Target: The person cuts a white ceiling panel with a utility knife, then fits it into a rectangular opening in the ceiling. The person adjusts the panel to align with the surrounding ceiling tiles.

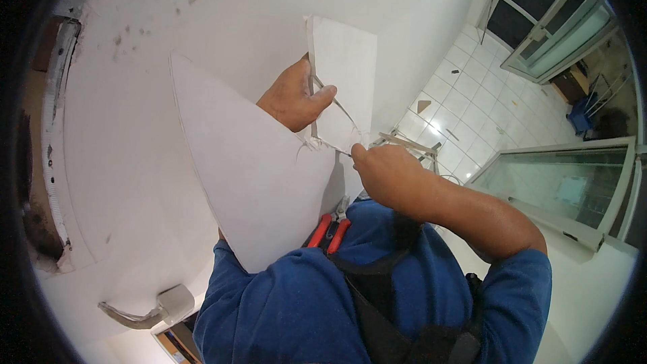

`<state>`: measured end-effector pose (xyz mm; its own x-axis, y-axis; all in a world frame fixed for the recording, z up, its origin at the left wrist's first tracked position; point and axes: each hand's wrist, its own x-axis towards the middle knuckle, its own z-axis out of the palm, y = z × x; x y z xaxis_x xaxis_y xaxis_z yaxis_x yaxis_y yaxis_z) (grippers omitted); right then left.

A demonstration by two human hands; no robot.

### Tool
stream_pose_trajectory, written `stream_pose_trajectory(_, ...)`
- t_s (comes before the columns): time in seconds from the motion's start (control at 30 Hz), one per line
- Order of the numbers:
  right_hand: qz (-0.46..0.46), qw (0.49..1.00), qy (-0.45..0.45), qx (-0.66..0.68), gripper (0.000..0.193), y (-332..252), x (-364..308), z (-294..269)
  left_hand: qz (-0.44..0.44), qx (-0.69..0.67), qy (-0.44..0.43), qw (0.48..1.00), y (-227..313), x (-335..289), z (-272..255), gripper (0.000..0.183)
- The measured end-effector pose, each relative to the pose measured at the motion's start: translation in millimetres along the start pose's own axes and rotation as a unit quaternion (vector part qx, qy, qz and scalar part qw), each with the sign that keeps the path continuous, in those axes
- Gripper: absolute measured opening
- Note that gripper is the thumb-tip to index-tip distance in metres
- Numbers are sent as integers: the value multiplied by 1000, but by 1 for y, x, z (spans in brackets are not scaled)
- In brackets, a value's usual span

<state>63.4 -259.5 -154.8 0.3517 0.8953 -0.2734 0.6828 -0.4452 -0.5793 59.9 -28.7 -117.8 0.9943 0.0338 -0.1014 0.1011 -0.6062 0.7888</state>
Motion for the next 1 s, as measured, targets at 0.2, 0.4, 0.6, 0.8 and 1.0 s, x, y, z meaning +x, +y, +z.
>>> stream_pose_trajectory(0.2,-22,996,-53,-62,13,-5,19,-24,-32,44,-27,998,14,7,-7,53)
stream_pose_trajectory(0.4,-36,995,-66,-63,14,-10,36,-29,-35,52,-24,998,12,11,-16,53)
stream_pose_trajectory(0.6,-31,999,9,-3,16,6,43,7,-28,28,4,999,-16,11,-16,52)
stream_pose_trajectory(0.8,4,994,60,94,27,28,39,57,-63,-11,9,998,-7,4,-18,55)
stream_pose_trajectory(1.0,-43,983,135,119,25,47,40,89,-78,-71,-12,994,16,-4,-14,57)
